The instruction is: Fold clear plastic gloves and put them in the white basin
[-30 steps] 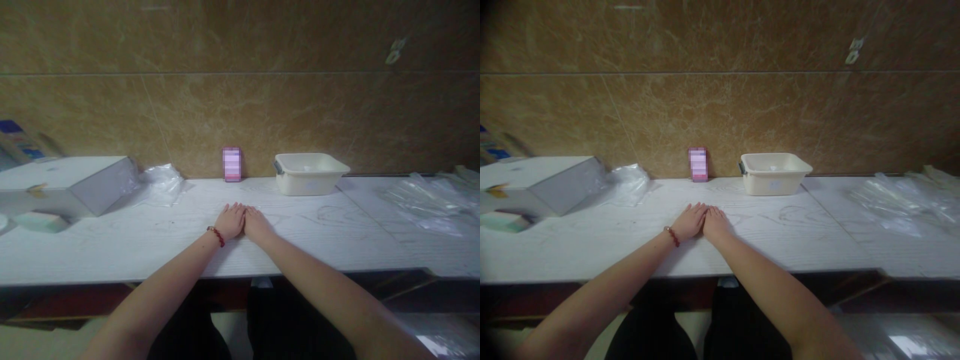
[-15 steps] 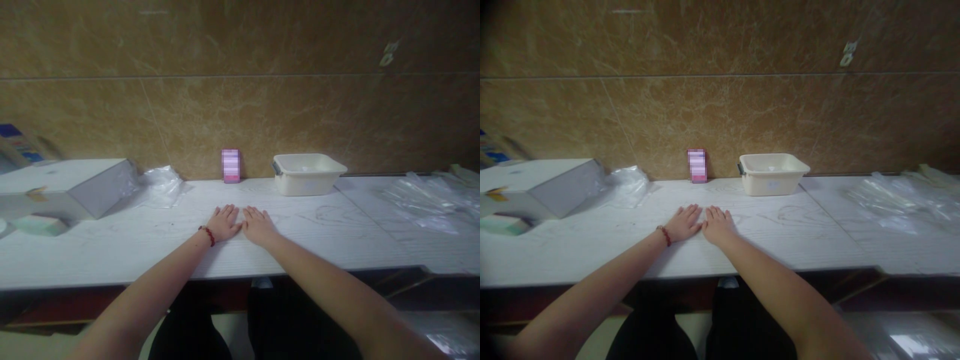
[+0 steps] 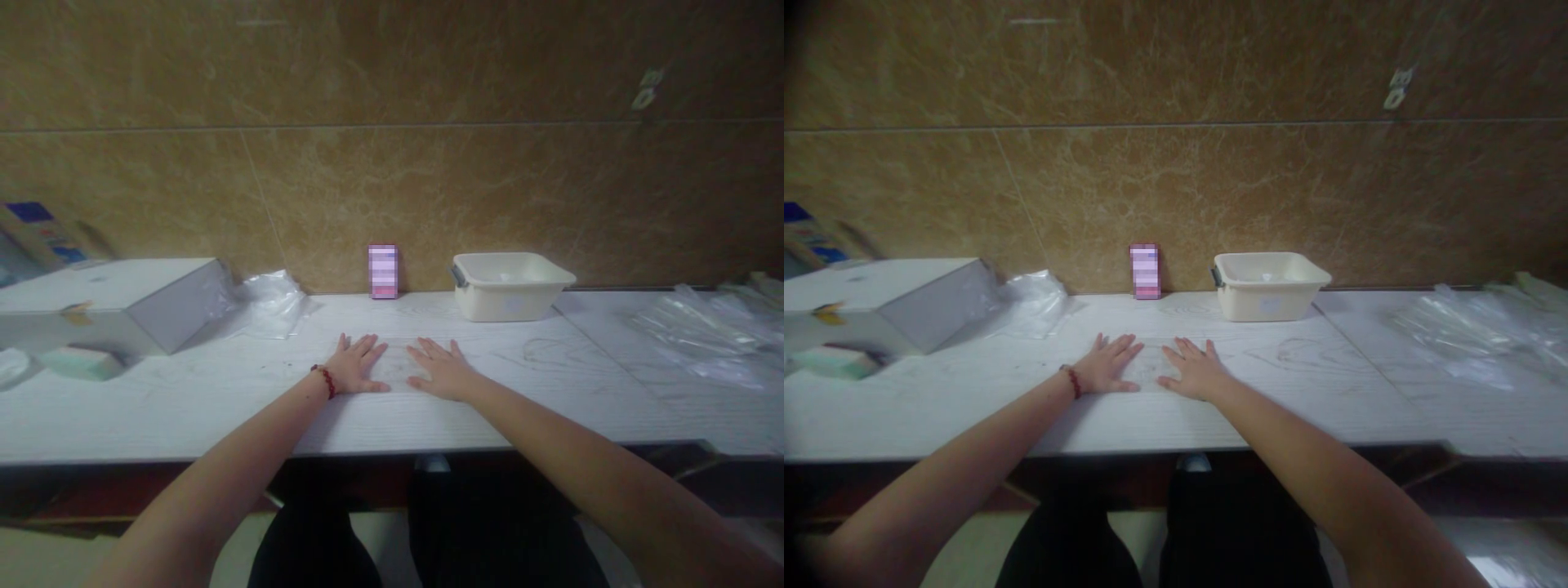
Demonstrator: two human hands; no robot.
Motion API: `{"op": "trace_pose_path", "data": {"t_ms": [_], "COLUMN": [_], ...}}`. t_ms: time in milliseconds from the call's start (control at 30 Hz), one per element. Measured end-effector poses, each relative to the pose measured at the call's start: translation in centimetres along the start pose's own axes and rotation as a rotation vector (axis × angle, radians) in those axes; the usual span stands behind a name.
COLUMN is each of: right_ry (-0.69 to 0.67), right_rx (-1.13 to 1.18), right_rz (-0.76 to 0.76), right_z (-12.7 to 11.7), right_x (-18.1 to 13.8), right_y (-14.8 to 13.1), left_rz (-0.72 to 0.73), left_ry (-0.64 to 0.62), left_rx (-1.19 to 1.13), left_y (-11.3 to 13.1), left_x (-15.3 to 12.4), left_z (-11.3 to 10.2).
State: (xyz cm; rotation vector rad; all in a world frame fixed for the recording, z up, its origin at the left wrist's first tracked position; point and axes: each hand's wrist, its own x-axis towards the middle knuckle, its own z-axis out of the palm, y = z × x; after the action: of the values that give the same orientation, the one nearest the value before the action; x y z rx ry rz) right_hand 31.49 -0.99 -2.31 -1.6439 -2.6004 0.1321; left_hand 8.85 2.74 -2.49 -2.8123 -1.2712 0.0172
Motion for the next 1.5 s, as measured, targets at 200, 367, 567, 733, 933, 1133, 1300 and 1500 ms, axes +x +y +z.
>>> {"op": "trace_pose_path", "data": {"t_ms": [200,367,567,733,933,1133,1300,1500], "right_ry": [-0.077,-0.027,0.163,0.172,0.215,0.242,0.259,0.330], "right_rx": [-0.011,0.024,-0.042,-0.202,-0.365,-0.363,-0.313,-0.217], "right_rz": [-0.062,-0.090,-0.303,-0.470,-0.540,-0.541,-0.521,-0.476], "right_z": [-0.6,-1.4,-3.7,-4.0,-3.1,-2.8,-3.2,-5.3], "right_x": [-0.9,-2.4,-4.7,-4.5,-3.2,-3.0,-3.0,-2.6], "right_y": [1.8,2.8,2.0,0.8,0.4,0.5,0.7,0.3], "left_rz": [0.045,0.019,-0.036,-0.029,0.046,0.011,0.022,-0.025], "left_ry": [-0.031,0.014,0.110,0.173,0.155,0.071,0.068,0.108], "left_rx": [-0.028,-0.062,-0.177,-0.233,-0.262,-0.271,-0.264,-0.338], "left_y": [-1.1,-1.7,-2.2,-1.2,1.6,4.9,7.4,7.5], "left_x": [-0.5,-0.7,-1.1,-0.6,-0.1,-0.6,-0.8,0.0], "left_z": [-0.1,0.4,0.6,0.6,-0.6,-1.0,-1.1,-1.4]}}
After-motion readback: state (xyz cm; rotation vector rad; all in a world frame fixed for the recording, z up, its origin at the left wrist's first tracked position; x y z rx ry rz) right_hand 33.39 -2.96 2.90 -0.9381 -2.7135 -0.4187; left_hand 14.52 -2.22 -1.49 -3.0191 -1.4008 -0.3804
